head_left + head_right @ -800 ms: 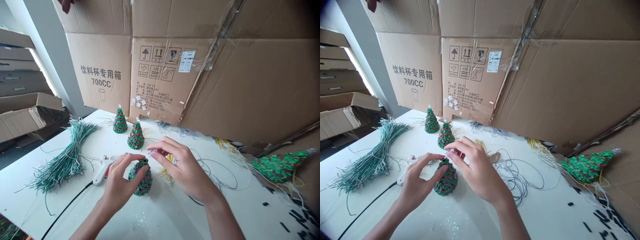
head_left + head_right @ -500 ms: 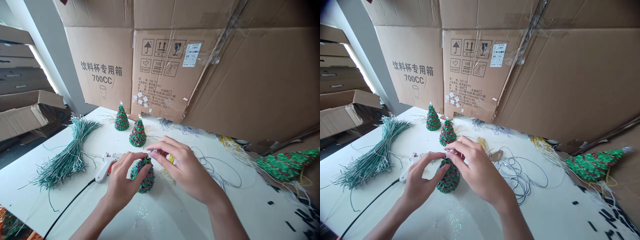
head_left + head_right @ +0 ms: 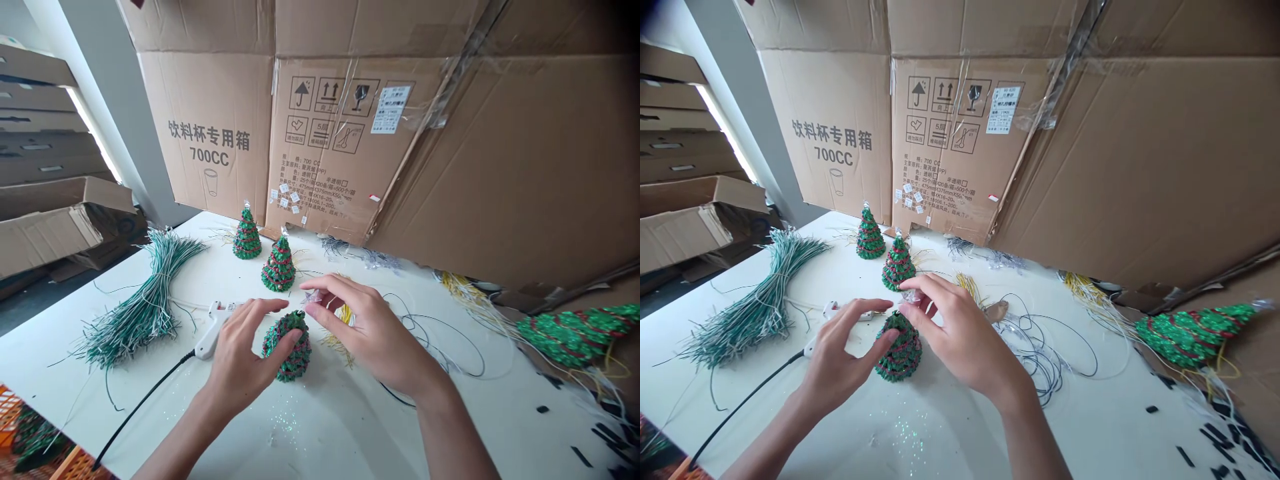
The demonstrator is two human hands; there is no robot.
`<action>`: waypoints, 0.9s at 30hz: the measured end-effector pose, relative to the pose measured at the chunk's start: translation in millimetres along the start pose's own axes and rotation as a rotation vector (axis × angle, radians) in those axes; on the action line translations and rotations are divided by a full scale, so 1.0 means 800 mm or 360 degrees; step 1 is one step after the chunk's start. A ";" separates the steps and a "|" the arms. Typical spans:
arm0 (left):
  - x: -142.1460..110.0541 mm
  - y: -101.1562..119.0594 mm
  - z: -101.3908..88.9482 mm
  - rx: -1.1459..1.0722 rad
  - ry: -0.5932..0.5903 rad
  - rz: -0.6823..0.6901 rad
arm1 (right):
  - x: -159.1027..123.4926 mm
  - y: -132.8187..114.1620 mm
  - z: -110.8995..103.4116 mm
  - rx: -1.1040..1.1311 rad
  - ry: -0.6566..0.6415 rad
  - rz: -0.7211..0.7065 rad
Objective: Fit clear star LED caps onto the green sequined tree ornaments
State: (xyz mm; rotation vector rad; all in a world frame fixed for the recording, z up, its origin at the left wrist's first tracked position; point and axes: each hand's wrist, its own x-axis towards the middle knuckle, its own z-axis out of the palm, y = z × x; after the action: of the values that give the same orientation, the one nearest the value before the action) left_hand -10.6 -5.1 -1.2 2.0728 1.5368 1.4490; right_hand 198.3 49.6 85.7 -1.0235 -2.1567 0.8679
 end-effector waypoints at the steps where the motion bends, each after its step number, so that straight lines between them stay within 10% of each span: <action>1: -0.001 -0.002 -0.009 0.0070 0.0011 -0.0010 | -0.001 0.001 -0.002 0.0007 -0.0008 0.0020; 6: -0.013 -0.028 -0.068 0.0475 0.0107 -0.0298 | -0.005 0.002 -0.013 0.0025 -0.0043 0.0128; 12: -0.031 -0.066 -0.111 0.1112 -0.0377 -0.1017 | -0.009 0.002 -0.023 -0.0038 0.0278 0.0112; 19: -0.040 -0.078 -0.103 0.1191 -0.0730 -0.1102 | -0.017 -0.009 -0.036 -0.0107 0.0629 0.0038; 27: -0.040 -0.084 -0.087 0.1036 -0.0578 -0.0982 | -0.035 -0.036 -0.037 -0.0129 0.0574 0.0006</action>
State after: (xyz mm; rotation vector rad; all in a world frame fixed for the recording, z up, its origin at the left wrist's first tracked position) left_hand -106.8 -27.5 -27.1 1.7102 2.3727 0.3588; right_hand 222.6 21.3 119.4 -1.1284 -1.8956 0.5504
